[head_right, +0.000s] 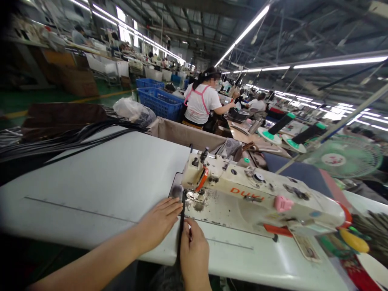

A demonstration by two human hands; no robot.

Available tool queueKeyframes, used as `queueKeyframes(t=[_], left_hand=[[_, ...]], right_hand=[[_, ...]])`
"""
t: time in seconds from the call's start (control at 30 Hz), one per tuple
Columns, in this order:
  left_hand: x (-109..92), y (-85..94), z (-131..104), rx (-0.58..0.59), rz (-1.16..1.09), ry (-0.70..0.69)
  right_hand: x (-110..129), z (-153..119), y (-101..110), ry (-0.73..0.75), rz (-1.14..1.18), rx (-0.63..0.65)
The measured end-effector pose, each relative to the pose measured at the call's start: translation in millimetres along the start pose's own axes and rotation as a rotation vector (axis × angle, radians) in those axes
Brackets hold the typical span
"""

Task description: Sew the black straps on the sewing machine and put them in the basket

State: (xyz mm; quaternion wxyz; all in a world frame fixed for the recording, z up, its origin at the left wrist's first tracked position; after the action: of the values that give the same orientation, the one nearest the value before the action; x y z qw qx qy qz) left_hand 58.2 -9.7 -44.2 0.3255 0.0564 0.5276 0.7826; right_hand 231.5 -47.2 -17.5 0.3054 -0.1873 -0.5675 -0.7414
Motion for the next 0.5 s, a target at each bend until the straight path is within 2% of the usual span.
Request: queueKeyframes(t=[0.13,0.5], left_hand=[[-1.1,1.4,3.0,-0.008,0.039,0.038],[-0.6,-2.2,2.7,-0.034,0.084,0.028]], right_hand=[[0.1,-0.3,1.6,-0.011,0.076,-0.021],[-7.4,-3.4,-2.0,0.04,0.094,-0.059]])
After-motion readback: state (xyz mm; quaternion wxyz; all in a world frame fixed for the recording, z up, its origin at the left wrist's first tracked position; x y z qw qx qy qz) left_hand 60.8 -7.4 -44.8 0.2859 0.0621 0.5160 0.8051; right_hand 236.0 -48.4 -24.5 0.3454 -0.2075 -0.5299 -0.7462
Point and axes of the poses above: each hand's wrist, its own z-axis towards the middle knuckle, its own y-axis out of the back of the hand, x = y × z, the point moved 1 cm from there along z, towards the middle knuckle, and after that the axes turned 2 degrees about y, right-handed, at the moved point
